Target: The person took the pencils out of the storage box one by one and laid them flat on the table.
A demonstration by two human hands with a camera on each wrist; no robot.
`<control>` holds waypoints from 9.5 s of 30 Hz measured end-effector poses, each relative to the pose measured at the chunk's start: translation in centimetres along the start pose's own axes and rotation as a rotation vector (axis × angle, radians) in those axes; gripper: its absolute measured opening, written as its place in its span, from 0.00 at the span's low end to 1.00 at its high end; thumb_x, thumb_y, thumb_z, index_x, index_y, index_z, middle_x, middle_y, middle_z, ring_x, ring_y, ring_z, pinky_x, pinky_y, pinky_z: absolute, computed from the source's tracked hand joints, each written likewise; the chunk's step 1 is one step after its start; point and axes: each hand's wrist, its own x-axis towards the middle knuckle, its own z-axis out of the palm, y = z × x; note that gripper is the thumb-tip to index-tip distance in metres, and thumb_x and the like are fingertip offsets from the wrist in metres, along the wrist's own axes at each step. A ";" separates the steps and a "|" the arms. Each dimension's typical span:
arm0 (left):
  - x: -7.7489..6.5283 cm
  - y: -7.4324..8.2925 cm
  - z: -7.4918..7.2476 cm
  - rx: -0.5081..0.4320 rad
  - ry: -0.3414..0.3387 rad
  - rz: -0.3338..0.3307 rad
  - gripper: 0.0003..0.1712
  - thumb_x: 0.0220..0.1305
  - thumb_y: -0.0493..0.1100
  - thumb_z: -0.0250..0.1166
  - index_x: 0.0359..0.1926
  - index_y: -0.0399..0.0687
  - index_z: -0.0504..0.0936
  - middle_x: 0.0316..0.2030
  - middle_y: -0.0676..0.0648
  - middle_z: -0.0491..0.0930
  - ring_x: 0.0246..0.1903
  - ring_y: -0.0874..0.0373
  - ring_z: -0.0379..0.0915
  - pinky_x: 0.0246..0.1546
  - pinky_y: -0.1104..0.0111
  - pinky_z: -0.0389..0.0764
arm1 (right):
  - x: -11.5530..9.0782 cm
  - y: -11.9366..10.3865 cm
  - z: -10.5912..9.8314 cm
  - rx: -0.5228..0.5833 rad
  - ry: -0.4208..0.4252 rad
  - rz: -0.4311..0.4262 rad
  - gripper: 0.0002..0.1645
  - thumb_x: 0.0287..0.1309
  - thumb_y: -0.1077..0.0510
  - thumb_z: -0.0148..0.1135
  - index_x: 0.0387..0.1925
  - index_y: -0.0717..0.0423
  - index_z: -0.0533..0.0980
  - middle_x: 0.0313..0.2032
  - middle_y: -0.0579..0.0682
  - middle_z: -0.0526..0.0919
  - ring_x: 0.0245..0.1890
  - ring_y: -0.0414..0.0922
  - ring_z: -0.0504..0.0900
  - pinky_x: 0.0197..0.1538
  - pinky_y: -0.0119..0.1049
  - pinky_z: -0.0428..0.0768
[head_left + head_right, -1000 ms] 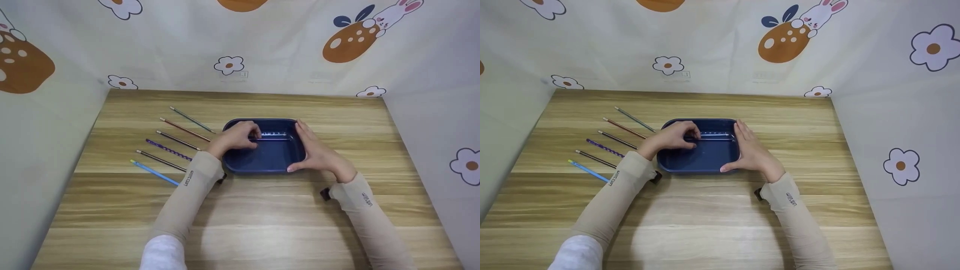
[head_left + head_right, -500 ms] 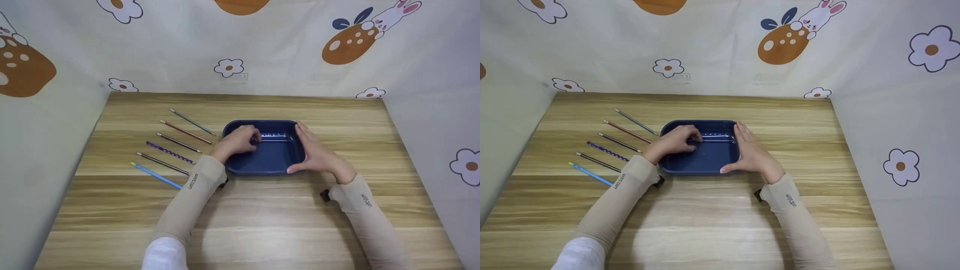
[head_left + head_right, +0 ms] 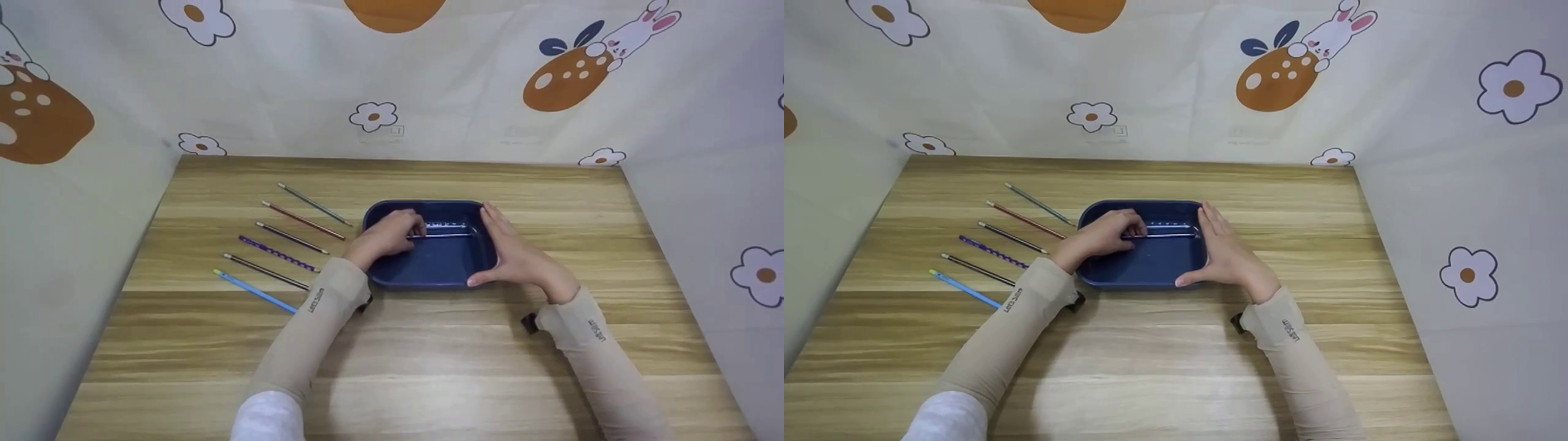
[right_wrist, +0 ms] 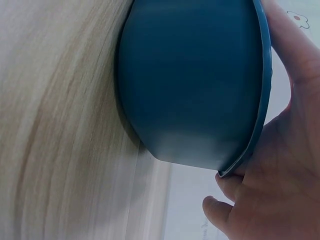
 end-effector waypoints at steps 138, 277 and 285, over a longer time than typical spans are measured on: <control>-26.9 -13.4 -3.0 -0.009 0.097 -0.237 0.18 0.49 0.21 0.59 0.29 0.50 0.81 0.30 0.53 0.80 0.34 0.58 0.74 0.39 0.63 0.79 | -0.2 -0.1 -0.4 -0.045 -0.017 0.014 0.85 0.35 0.33 0.80 0.78 0.63 0.36 0.79 0.59 0.32 0.80 0.57 0.34 0.79 0.56 0.45; 0.0 0.0 -0.4 -0.060 0.090 -0.033 0.21 0.59 0.39 0.70 0.55 0.43 0.81 0.52 0.44 0.80 0.54 0.50 0.76 0.62 0.60 0.75 | -0.1 -0.1 0.0 -0.001 0.011 0.020 0.86 0.32 0.33 0.81 0.78 0.62 0.37 0.80 0.56 0.31 0.80 0.56 0.34 0.79 0.56 0.45; 0.0 0.0 0.2 0.020 0.091 -0.063 0.24 0.60 0.40 0.69 0.58 0.43 0.80 0.55 0.45 0.78 0.58 0.50 0.73 0.64 0.60 0.73 | 0.1 0.0 0.2 -0.022 0.024 -0.011 0.84 0.33 0.34 0.81 0.77 0.67 0.39 0.79 0.62 0.35 0.80 0.59 0.35 0.78 0.57 0.46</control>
